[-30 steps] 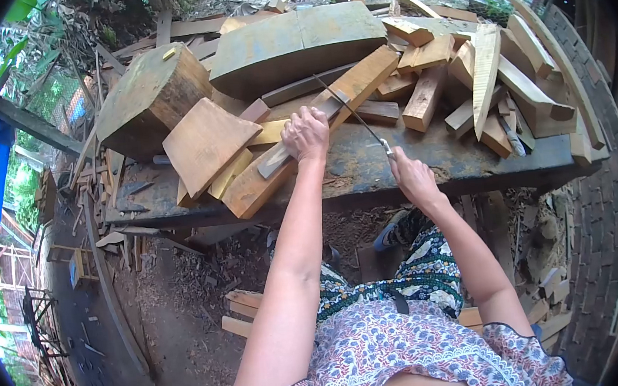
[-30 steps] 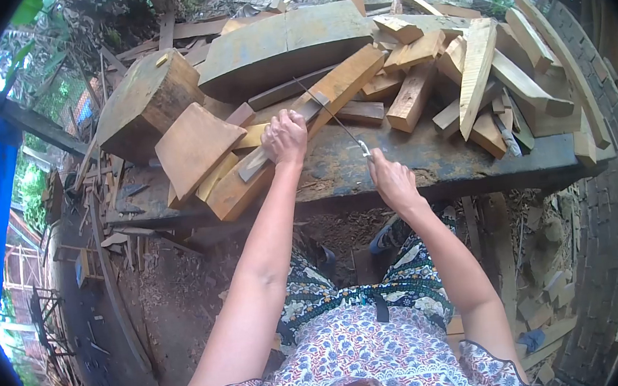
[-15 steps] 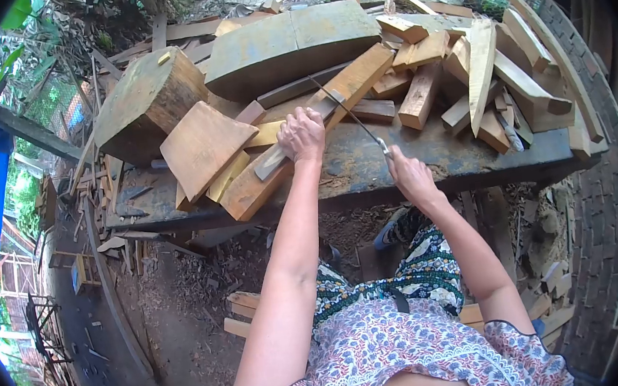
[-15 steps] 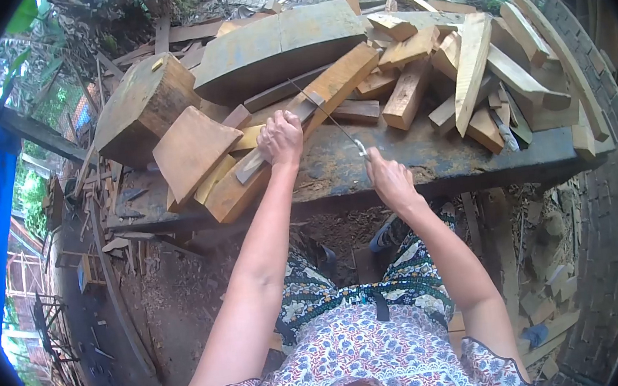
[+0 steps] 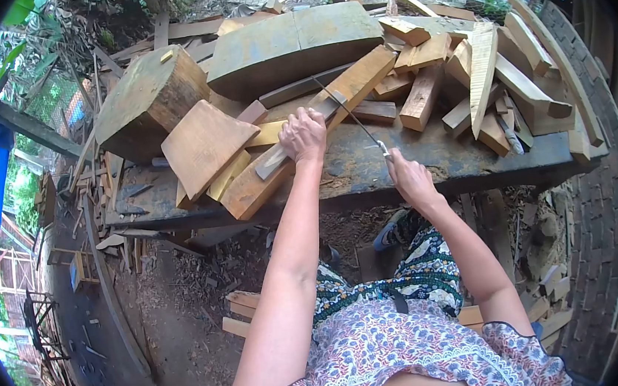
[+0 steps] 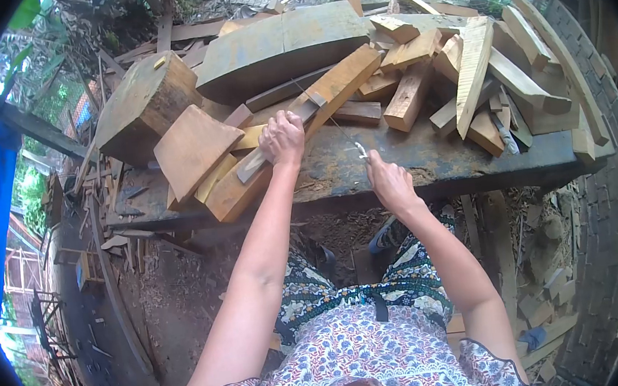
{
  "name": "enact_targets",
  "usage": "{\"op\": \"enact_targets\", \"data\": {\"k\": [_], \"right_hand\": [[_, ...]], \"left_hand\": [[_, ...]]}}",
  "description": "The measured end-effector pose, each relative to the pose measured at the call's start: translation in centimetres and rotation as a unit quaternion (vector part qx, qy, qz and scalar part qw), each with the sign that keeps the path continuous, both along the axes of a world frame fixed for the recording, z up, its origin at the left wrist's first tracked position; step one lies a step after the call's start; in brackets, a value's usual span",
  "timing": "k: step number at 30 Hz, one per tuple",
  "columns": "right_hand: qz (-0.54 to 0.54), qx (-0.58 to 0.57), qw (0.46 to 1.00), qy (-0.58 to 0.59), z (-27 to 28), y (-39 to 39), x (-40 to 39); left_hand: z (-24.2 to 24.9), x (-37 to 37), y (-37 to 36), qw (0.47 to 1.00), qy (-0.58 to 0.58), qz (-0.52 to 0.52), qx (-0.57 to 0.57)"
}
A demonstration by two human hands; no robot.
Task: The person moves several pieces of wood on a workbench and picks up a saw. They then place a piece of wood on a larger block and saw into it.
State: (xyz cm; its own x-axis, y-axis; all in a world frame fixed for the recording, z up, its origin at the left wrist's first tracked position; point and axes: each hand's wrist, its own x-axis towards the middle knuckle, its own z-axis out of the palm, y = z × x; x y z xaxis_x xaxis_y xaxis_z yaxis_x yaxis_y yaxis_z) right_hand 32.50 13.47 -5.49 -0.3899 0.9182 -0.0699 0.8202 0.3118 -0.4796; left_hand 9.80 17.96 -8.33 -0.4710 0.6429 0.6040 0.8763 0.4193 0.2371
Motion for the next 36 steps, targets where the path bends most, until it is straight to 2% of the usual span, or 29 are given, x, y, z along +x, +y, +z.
{"op": "enact_targets", "data": {"k": [8, 15, 17, 22, 29, 36], "right_hand": [[0.009, 0.036, 0.999, 0.015, -0.1, 4.2, -4.8], [0.006, 0.009, 1.0, -0.009, -0.5, 0.4, -0.2], [0.012, 0.038, 0.999, 0.01, -0.4, 0.7, 0.1], [0.018, 0.044, 0.999, 0.002, 0.3, 3.7, -3.2], [0.012, 0.01, 1.0, -0.015, 0.2, -0.1, 0.6], [0.014, 0.035, 0.999, 0.009, 0.4, 3.0, -2.2]], "left_hand": [[0.1, 0.2, -0.4, 1.0, -0.001, -0.01, -0.007], [0.6, 0.2, -0.1, 1.0, -0.014, -0.001, -0.019], [-0.1, 0.4, -0.3, 1.0, -0.012, -0.007, -0.02], [0.1, 0.2, -0.3, 1.0, -0.002, -0.013, 0.008], [0.3, 0.2, -0.3, 1.0, -0.013, -0.003, -0.012], [0.1, 0.3, -0.2, 1.0, -0.017, -0.016, -0.008]]}}
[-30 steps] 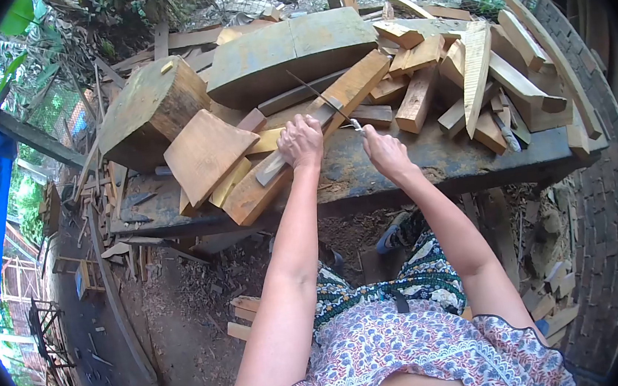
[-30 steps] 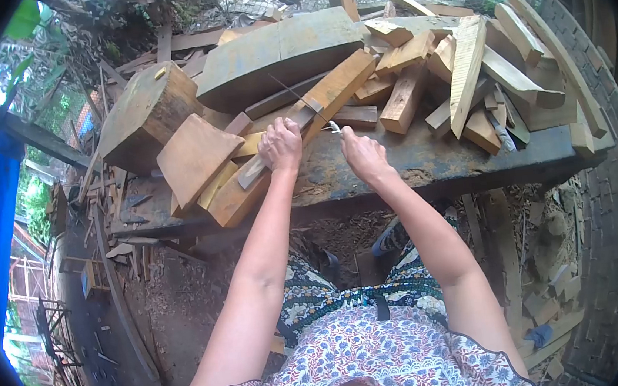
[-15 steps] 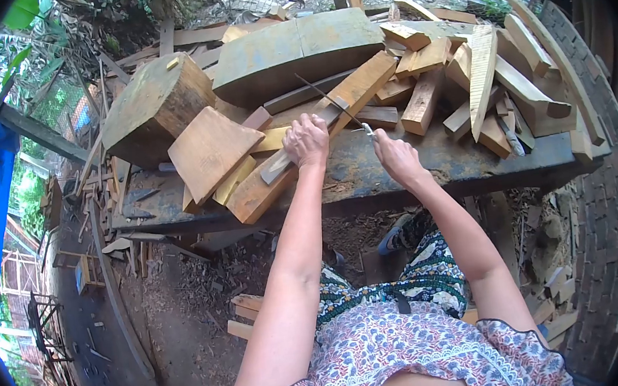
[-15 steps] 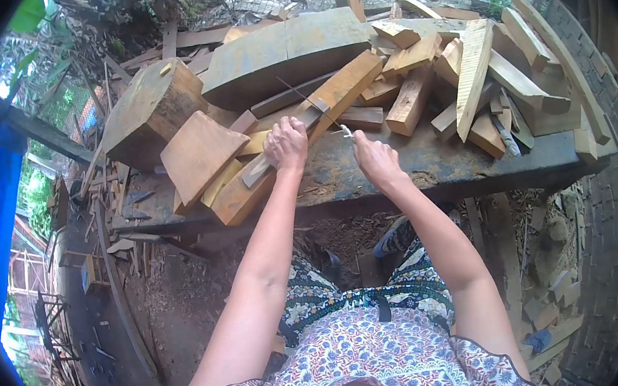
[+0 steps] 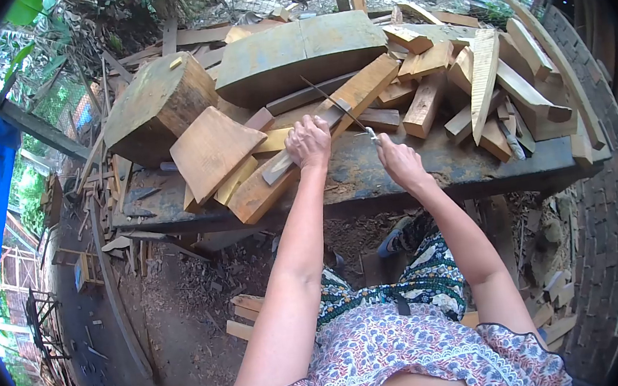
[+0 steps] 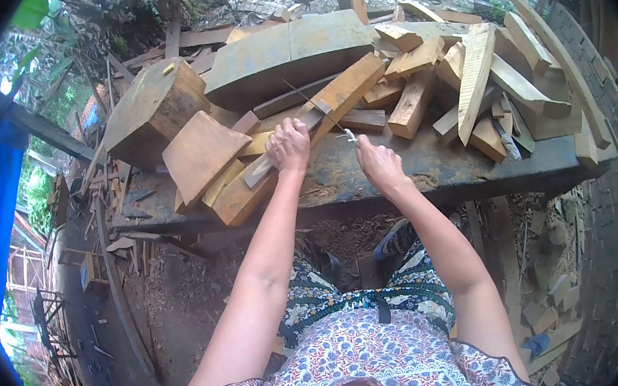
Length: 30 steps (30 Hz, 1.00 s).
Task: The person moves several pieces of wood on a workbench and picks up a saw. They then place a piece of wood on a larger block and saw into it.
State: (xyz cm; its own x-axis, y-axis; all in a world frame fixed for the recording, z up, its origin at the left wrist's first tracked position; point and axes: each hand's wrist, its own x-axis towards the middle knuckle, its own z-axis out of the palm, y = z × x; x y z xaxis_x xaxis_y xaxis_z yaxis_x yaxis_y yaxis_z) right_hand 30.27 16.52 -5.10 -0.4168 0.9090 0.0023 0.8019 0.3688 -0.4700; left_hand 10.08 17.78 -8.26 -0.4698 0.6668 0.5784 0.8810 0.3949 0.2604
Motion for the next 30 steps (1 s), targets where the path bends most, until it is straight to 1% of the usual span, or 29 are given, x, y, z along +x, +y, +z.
{"op": "enact_targets", "data": {"k": [3, 6, 8, 10, 13, 15, 18, 20, 24, 26, 30], "right_hand": [[0.001, -0.004, 1.0, -0.001, -0.5, 0.2, -1.0], [0.002, -0.011, 1.0, -0.003, -0.3, -1.4, 1.0], [0.002, -0.027, 1.0, -0.004, -0.5, -2.5, 2.3], [-0.006, -0.025, 1.0, -0.012, -0.7, -3.3, 3.2], [-0.002, -0.005, 1.0, -0.003, -0.7, -1.9, 2.6], [0.001, 0.006, 1.0, 0.008, -0.4, -0.8, 1.4], [0.003, 0.023, 1.0, 0.004, -0.5, 0.0, 0.1], [0.002, 0.012, 1.0, -0.006, -0.6, -0.6, 0.2], [-0.004, -0.023, 0.999, -0.022, -0.1, -2.5, 2.3], [-0.006, -0.02, 1.0, -0.013, -0.2, -2.9, 3.0], [0.006, 0.015, 1.0, -0.009, -0.3, -0.3, 0.6]], "left_hand": [[-0.1, -0.2, -0.1, 1.0, 0.017, 0.007, 0.008], [0.0, 0.0, -0.2, 1.0, 0.015, 0.005, 0.016], [0.1, 0.0, -0.1, 1.0, -0.004, 0.005, -0.013], [0.2, -0.1, 0.0, 1.0, -0.004, 0.007, -0.011], [0.2, 0.2, 0.0, 1.0, -0.001, -0.001, 0.001], [-0.1, 0.0, 0.0, 0.999, 0.019, 0.001, 0.032], [-0.1, -0.1, -0.1, 0.999, 0.016, 0.002, 0.031], [0.0, 0.0, -0.2, 1.0, 0.006, -0.001, 0.025], [0.2, -0.2, -0.1, 1.0, 0.014, 0.012, 0.016], [0.3, 0.1, -0.1, 1.0, -0.01, 0.011, -0.013], [0.2, 0.0, -0.1, 1.0, -0.004, 0.0, 0.003]]}}
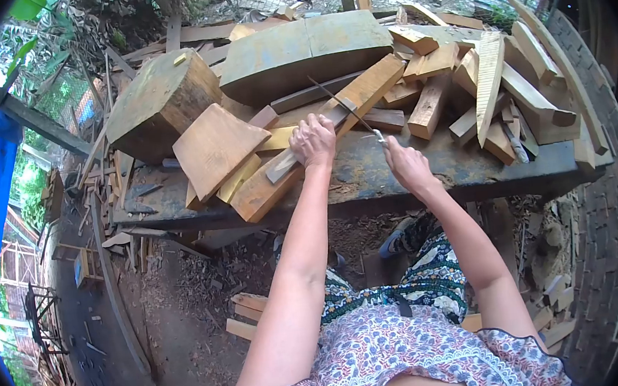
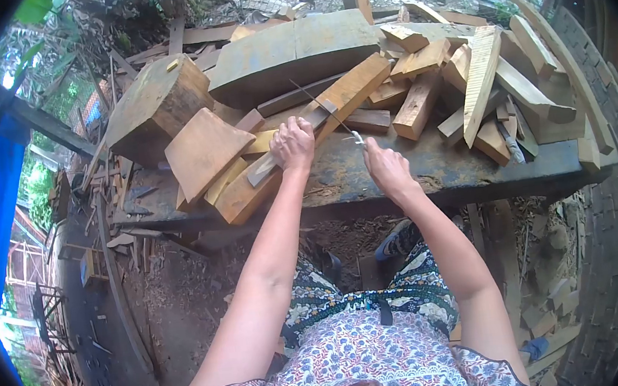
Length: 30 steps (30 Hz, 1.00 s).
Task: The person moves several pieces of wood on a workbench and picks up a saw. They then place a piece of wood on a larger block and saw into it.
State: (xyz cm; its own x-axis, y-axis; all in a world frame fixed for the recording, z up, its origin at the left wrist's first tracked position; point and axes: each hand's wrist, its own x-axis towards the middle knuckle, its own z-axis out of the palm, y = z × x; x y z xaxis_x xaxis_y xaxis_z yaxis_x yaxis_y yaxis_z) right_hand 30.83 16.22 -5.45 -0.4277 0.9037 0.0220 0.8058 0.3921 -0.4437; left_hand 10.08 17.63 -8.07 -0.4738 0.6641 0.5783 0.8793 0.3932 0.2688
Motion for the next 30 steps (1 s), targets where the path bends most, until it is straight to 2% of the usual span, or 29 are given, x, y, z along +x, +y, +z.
{"op": "enact_targets", "data": {"k": [4, 11, 20, 26, 30], "right_hand": [[0.003, -0.005, 1.0, -0.006, 0.6, 0.4, -1.1], [-0.009, -0.046, 0.998, -0.03, 0.5, -2.2, 2.5], [0.001, -0.013, 1.0, -0.004, 0.5, 0.2, -1.0], [-0.01, -0.037, 0.999, -0.01, 1.0, -2.5, 1.9], [-0.012, -0.03, 0.999, -0.008, 1.2, -1.2, 1.4]], "left_hand": [[0.1, -0.1, -0.2, 1.0, 0.008, 0.004, -0.02], [-0.2, 0.0, 0.0, 1.0, 0.001, 0.005, -0.016], [-0.2, 0.0, 0.1, 1.0, 0.019, 0.014, 0.015], [-0.2, 0.0, 0.1, 0.999, 0.031, 0.012, 0.034], [0.1, 0.0, -0.1, 1.0, -0.002, -0.002, -0.001]]}}
